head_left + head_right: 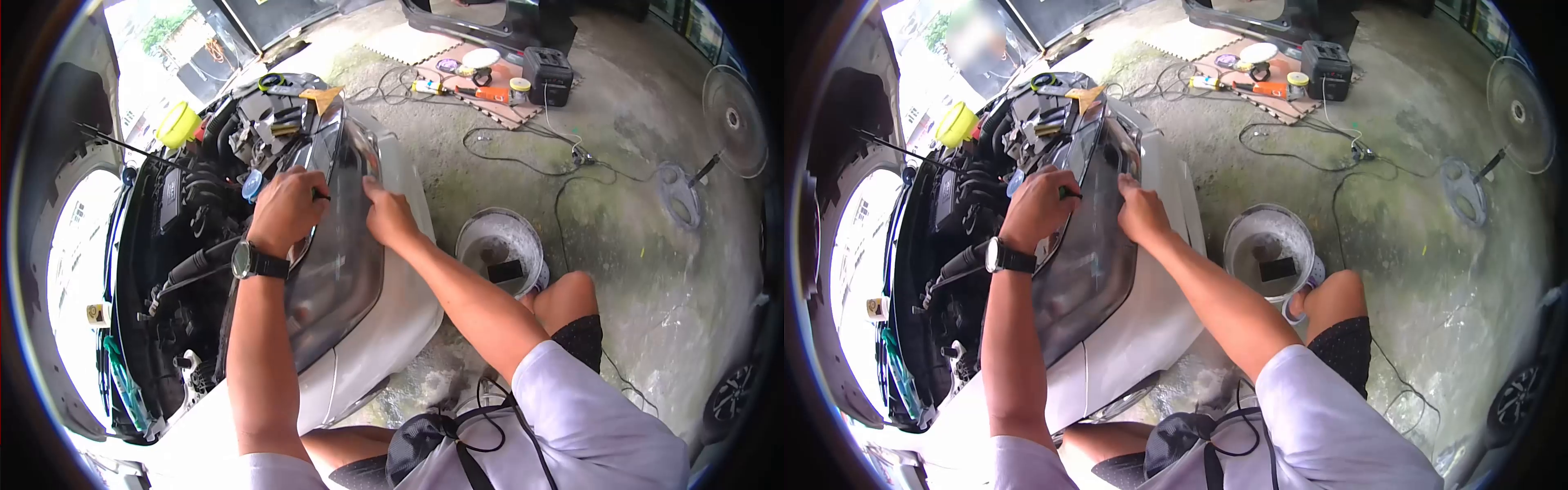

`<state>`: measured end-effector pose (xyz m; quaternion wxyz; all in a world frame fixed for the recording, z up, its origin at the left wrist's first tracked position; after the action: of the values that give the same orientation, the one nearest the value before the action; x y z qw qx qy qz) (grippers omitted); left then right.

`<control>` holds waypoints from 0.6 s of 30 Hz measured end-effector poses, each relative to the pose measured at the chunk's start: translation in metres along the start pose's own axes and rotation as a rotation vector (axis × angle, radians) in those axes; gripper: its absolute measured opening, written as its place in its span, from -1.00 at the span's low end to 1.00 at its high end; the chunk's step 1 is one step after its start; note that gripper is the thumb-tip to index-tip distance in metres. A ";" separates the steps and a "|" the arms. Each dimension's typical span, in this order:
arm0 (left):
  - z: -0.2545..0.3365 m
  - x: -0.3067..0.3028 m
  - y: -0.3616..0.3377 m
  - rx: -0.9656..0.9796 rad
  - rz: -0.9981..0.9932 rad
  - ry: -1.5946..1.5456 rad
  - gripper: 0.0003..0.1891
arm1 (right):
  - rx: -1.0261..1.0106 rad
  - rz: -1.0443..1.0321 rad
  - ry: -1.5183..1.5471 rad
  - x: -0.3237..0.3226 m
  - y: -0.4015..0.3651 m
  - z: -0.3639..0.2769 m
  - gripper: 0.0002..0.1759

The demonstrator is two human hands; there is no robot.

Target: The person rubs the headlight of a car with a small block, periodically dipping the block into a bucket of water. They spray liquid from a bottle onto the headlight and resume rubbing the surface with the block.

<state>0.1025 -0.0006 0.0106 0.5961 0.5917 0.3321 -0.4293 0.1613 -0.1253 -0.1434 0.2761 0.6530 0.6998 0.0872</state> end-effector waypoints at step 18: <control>-0.003 0.001 -0.003 -0.006 -0.010 -0.028 -0.83 | -0.305 0.083 0.036 -0.004 -0.043 -0.034 -0.37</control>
<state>0.1005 0.0021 0.0082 0.6001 0.5822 0.3280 -0.4397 0.1066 -0.1267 -0.1345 0.3559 0.6302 0.6556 0.2155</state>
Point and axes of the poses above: each hand's wrist, its own y-axis towards the middle knuckle, its own x-axis out of the palm, z = x × y, the point moved 6 cm from there along y, towards the middle knuckle, and after that the axes turned 13 degrees about z, right-handed, at the moved point
